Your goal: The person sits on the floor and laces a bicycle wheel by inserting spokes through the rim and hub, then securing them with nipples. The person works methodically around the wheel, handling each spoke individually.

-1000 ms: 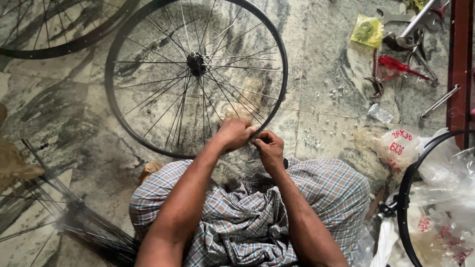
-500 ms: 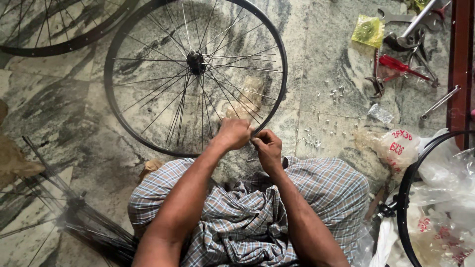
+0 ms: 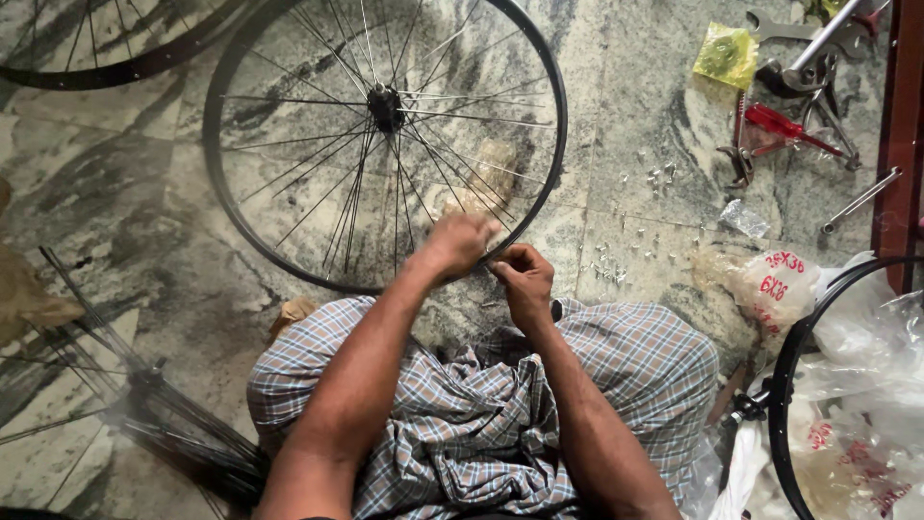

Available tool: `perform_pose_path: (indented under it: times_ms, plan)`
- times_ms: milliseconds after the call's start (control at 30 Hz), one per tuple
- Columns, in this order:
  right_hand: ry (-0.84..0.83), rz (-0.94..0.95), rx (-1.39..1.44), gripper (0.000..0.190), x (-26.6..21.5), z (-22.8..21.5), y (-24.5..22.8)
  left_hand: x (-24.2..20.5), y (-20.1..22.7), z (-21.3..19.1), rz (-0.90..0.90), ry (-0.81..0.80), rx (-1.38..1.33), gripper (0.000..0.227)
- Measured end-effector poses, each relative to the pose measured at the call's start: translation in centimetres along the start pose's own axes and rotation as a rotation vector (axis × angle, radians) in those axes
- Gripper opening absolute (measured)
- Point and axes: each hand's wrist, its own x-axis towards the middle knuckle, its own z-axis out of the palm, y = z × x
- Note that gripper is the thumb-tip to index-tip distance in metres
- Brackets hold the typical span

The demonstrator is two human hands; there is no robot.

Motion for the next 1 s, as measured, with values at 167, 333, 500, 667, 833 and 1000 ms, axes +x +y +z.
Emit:
perform_pose_path:
  times_ms: [167, 333, 500, 667, 833, 1000]
  plan:
    - [0.013, -0.005, 0.087, 0.009, 0.1, 0.6, -0.1, -0.1, -0.7, -1.7, -0.197, -0.088, -0.213, 0.023]
    - [0.042, -0.006, 0.008, 0.009, 0.1, 0.7, 0.3, -0.9, -0.2, -1.0, -0.016, -0.159, -0.093, 0.025]
    - [-0.06, 0.02, -0.084, 0.011, 0.6, 0.2, -0.3, -1.2, 0.4, -0.6, -0.159, -0.213, 0.227, 0.051]
    - [-0.082, 0.052, -0.093, 0.007, 0.3, 0.2, -0.7, -1.0, -0.6, -0.4, -0.084, -0.175, -0.049, 0.036]
    - [-0.075, 0.042, -0.096, 0.007, 0.6, 0.4, -0.9, -0.5, -0.2, 0.5, -0.108, -0.146, 0.204, 0.046]
    - [-0.082, 0.07, -0.113, 0.008, 0.6, 0.1, -0.5, -0.8, -0.9, 0.1, -0.035, -0.113, 0.046, 0.035]
